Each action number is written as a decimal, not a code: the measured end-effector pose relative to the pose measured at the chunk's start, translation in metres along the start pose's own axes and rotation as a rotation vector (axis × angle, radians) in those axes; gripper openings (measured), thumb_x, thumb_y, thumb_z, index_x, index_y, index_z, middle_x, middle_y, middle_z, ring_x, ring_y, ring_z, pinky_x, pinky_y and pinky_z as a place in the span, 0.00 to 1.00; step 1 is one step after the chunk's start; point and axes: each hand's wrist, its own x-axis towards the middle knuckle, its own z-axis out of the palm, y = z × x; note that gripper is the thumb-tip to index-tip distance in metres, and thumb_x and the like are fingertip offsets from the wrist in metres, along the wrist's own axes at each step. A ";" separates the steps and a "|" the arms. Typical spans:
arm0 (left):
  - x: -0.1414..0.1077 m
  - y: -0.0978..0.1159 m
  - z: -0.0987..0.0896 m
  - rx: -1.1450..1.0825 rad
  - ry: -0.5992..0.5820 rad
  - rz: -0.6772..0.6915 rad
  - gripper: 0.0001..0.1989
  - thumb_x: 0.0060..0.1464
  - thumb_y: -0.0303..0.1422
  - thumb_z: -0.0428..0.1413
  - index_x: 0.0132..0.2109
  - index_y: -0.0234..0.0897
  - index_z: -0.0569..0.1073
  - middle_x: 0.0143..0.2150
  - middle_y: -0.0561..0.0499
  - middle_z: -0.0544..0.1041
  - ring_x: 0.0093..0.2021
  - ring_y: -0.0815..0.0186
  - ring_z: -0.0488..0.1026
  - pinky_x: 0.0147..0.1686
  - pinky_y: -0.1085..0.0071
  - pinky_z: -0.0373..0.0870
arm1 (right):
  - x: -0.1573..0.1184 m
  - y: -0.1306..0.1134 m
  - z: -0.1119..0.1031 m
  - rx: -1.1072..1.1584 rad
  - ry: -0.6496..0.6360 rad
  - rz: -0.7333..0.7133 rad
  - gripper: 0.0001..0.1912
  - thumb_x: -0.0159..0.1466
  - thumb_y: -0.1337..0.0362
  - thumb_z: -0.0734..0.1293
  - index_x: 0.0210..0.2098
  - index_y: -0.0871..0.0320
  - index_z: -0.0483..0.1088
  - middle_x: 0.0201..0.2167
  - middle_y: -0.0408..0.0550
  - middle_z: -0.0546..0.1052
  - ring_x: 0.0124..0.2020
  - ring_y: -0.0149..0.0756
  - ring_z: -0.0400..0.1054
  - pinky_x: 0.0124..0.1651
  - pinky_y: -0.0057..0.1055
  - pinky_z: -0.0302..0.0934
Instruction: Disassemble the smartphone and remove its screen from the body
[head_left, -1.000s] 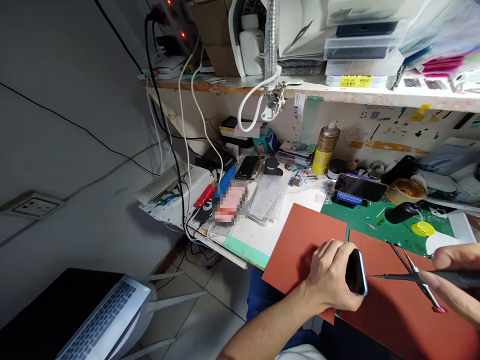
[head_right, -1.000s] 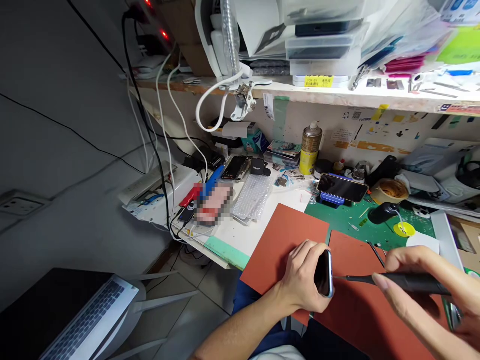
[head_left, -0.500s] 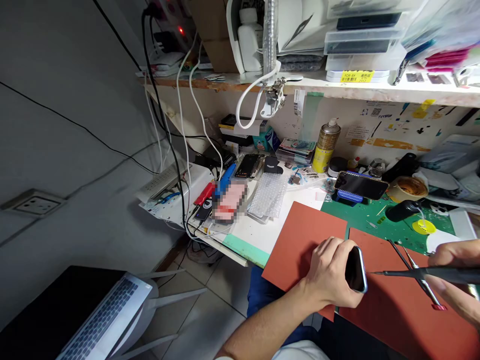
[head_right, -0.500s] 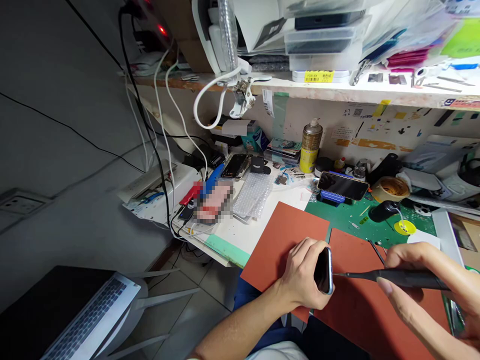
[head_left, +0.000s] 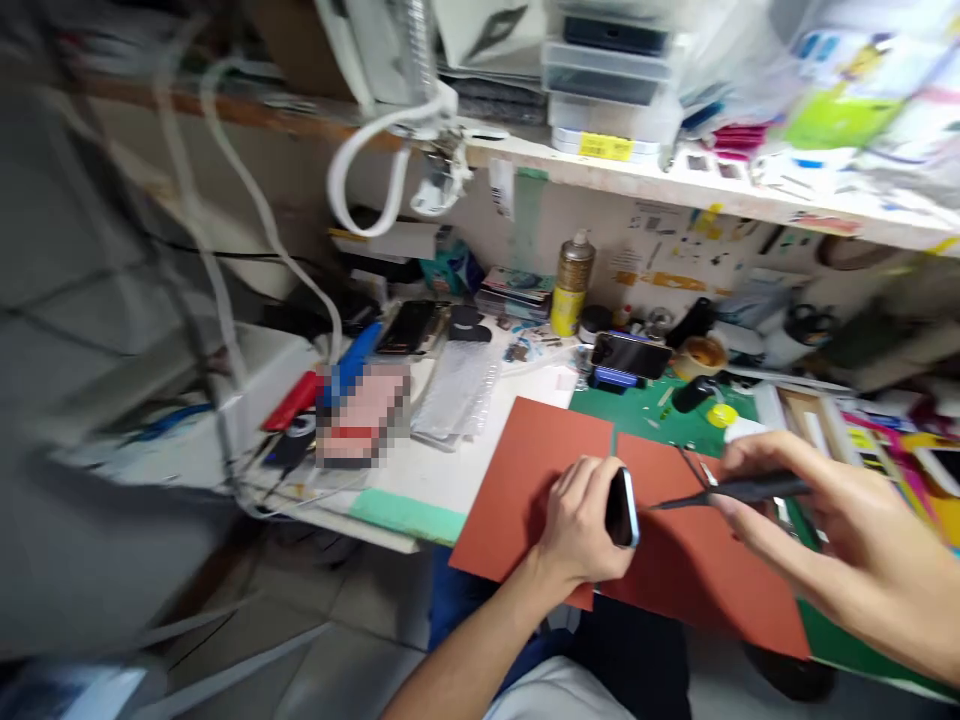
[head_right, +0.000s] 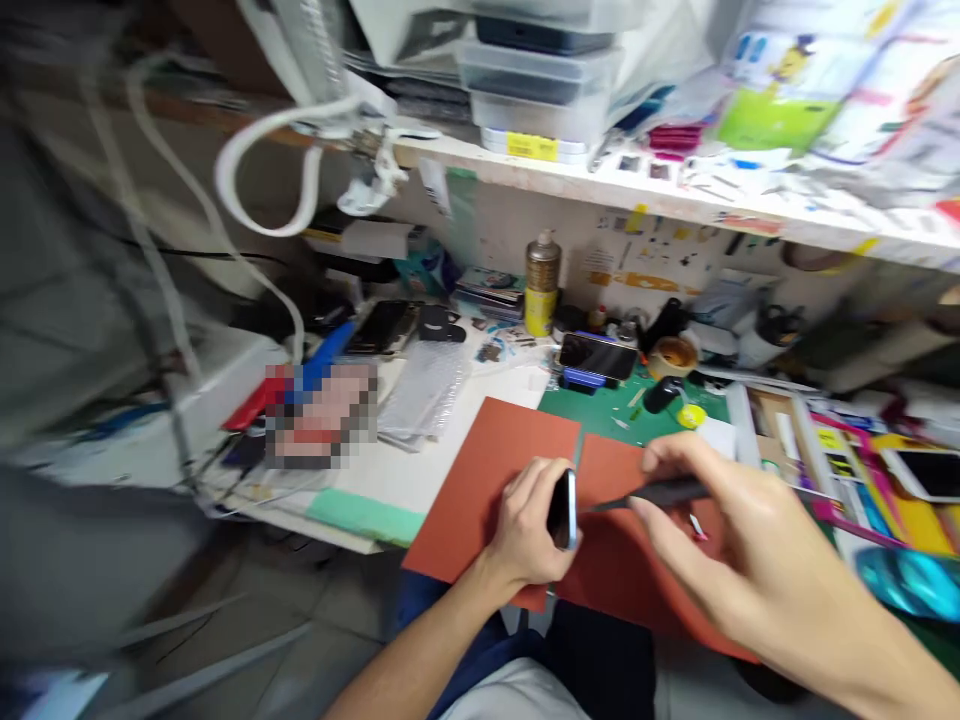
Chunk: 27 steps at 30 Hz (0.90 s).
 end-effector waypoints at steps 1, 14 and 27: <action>0.000 -0.001 0.000 -0.016 0.002 0.000 0.31 0.47 0.33 0.58 0.60 0.37 0.68 0.45 0.40 0.80 0.44 0.48 0.81 0.43 0.54 0.82 | 0.001 -0.004 0.000 0.009 -0.063 0.043 0.06 0.72 0.55 0.73 0.46 0.45 0.75 0.37 0.48 0.84 0.32 0.38 0.80 0.32 0.29 0.74; -0.002 -0.012 0.011 -0.038 0.011 0.045 0.29 0.54 0.28 0.57 0.64 0.36 0.67 0.47 0.41 0.77 0.46 0.52 0.79 0.47 0.58 0.79 | 0.002 -0.008 0.001 0.111 -0.133 0.090 0.07 0.73 0.60 0.69 0.44 0.55 0.68 0.36 0.45 0.77 0.31 0.32 0.72 0.33 0.28 0.66; -0.004 -0.013 0.012 -0.022 -0.007 0.038 0.29 0.55 0.29 0.57 0.64 0.35 0.67 0.48 0.41 0.77 0.48 0.51 0.79 0.48 0.57 0.79 | 0.004 -0.012 -0.001 0.095 -0.095 0.017 0.05 0.74 0.63 0.67 0.40 0.55 0.69 0.29 0.41 0.76 0.25 0.28 0.67 0.29 0.26 0.60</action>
